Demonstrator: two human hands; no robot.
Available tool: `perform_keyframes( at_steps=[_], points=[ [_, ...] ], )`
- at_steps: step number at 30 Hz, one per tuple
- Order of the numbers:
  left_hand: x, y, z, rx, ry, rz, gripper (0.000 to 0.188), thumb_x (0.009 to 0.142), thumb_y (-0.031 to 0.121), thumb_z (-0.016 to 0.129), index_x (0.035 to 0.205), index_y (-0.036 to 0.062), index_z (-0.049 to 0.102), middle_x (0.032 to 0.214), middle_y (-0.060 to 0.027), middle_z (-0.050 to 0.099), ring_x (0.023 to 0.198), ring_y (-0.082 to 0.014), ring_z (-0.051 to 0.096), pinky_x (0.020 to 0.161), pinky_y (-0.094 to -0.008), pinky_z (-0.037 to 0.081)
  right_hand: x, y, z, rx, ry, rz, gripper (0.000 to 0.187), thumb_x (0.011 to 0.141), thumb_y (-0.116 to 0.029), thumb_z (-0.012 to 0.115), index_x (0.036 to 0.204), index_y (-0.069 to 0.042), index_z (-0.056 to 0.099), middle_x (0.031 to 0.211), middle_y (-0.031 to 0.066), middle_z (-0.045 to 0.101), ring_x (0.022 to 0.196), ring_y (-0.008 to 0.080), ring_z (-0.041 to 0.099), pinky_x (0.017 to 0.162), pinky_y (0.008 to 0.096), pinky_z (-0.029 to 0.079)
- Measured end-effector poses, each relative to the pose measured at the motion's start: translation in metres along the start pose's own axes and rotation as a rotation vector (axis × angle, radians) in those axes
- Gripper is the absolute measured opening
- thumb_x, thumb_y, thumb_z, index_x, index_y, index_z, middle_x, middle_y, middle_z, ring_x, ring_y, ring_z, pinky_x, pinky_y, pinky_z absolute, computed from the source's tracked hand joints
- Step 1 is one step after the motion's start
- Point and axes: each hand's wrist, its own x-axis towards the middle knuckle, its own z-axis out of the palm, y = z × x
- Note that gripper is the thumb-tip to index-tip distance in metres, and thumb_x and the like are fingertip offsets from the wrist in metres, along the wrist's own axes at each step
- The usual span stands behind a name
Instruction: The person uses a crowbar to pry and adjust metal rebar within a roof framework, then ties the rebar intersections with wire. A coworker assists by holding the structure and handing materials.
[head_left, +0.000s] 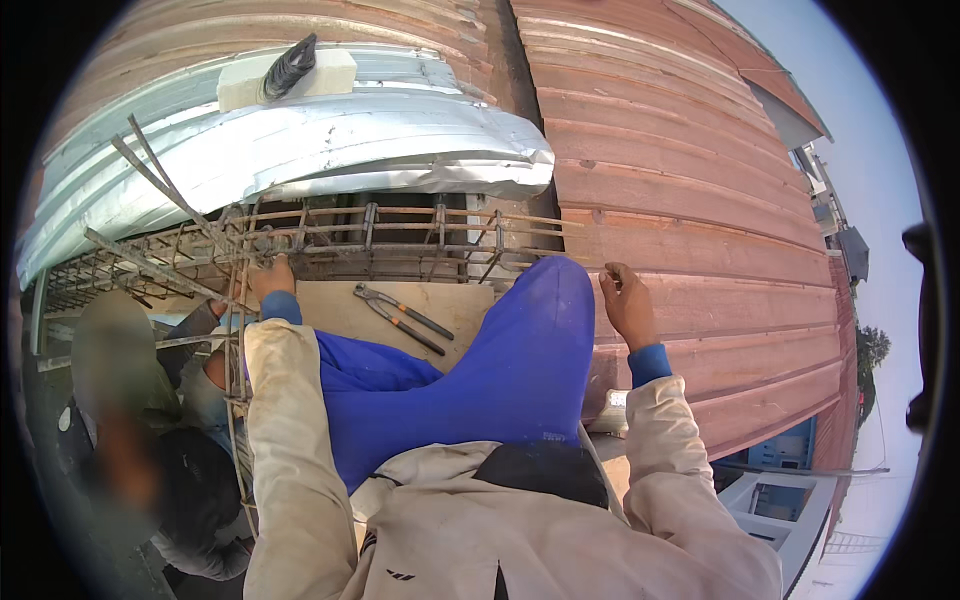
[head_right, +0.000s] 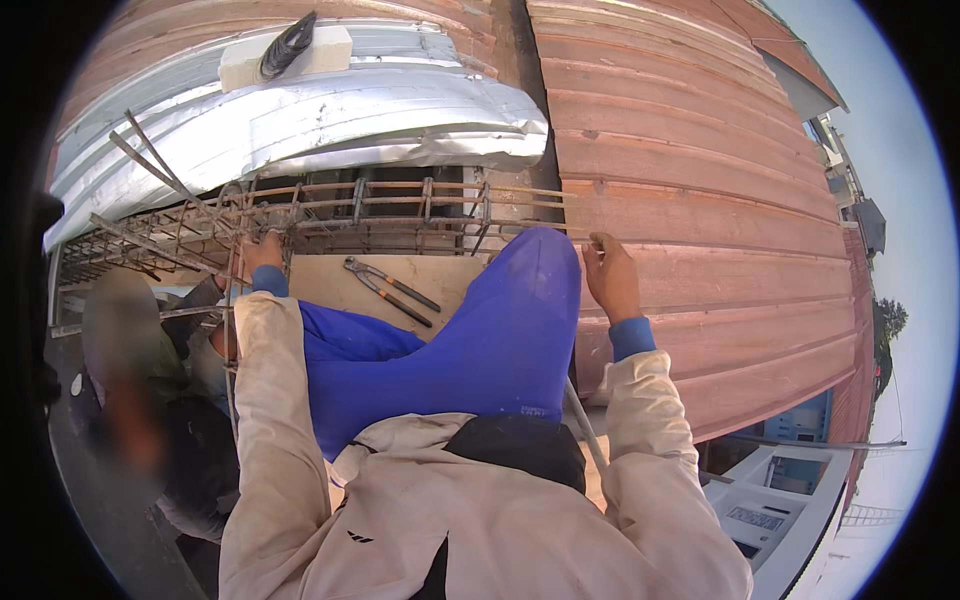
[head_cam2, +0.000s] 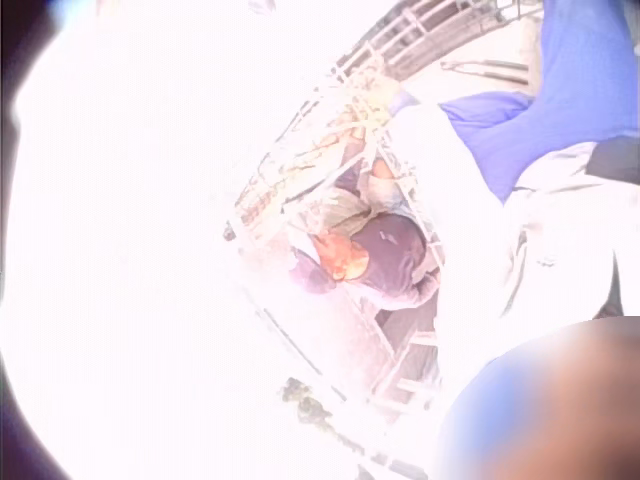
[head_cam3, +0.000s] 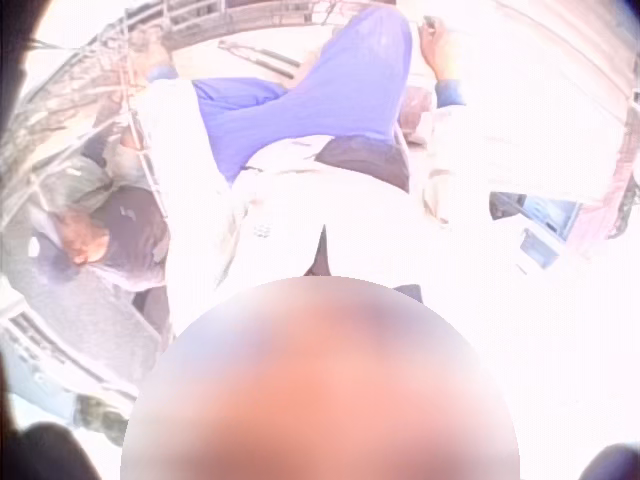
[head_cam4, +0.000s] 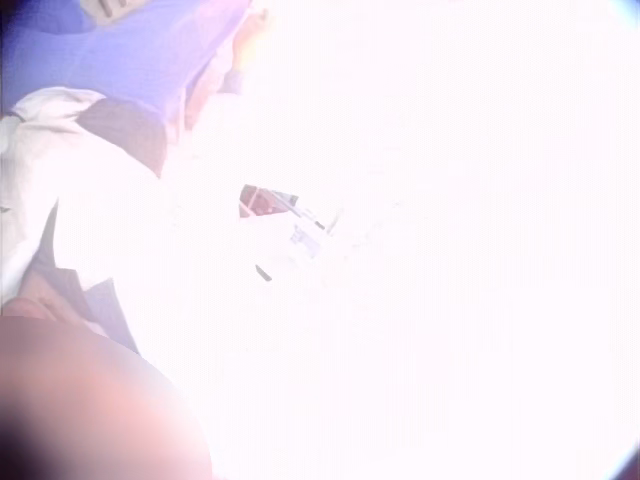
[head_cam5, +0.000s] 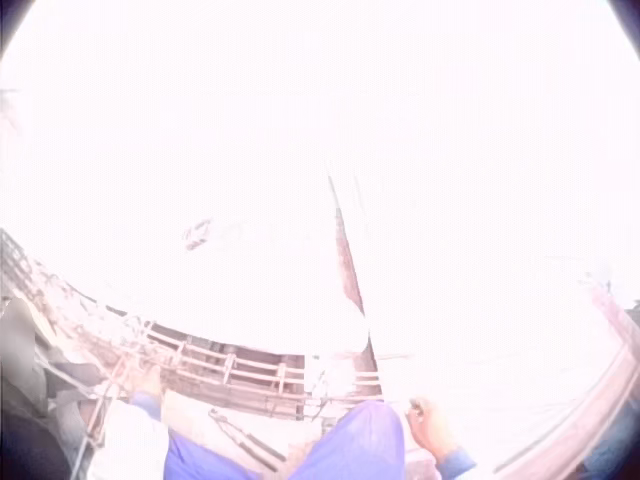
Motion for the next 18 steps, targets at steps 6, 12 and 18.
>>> perform_keyframes(
  at_steps=[6, 12, 18],
  points=[
    [-0.036, 0.043, -0.048, -0.469, -0.247, 0.254, 0.036, 0.097, 0.014, 0.062, 0.132, 0.0039, 0.062, 0.11, -0.009, 0.068, 0.083, -0.0107, 0.064, 0.059, -0.026, 0.051, -0.288, 0.131, -0.004, -0.306, -0.461, 0.682, 0.049, 0.094, -0.04, 0.066, 0.128, -0.005, 0.059, 0.127, 0.023, 0.064, 0.114, 0.0393, 0.064, 0.092, 0.0495, 0.053],
    [-0.138, 0.082, -0.145, 0.027, 0.139, 0.849, 0.039, 0.102, 0.025, 0.056, 0.131, -0.0002, 0.064, 0.126, -0.0157, 0.067, 0.116, -0.0277, 0.064, 0.1, -0.0384, 0.05, -0.381, 0.11, 0.04, -0.298, -0.247, 0.604, 0.056, 0.094, -0.038, 0.064, 0.141, -0.01, 0.051, 0.138, 0.0121, 0.056, 0.126, 0.0305, 0.054, 0.1, 0.0487, 0.044],
    [-0.158, -0.037, -0.226, 1.08, 0.217, 1.129, 0.037, 0.098, 0.03, 0.06, 0.122, 0.0025, 0.069, 0.122, -0.0161, 0.07, 0.106, -0.026, 0.07, 0.093, -0.0366, 0.054, -0.341, 0.146, 0.072, -0.43, -0.422, 0.71, 0.043, 0.096, -0.023, 0.056, 0.137, -0.011, 0.055, 0.123, 0.008, 0.065, 0.115, 0.0259, 0.059, 0.098, 0.05, 0.041]
  ],
)
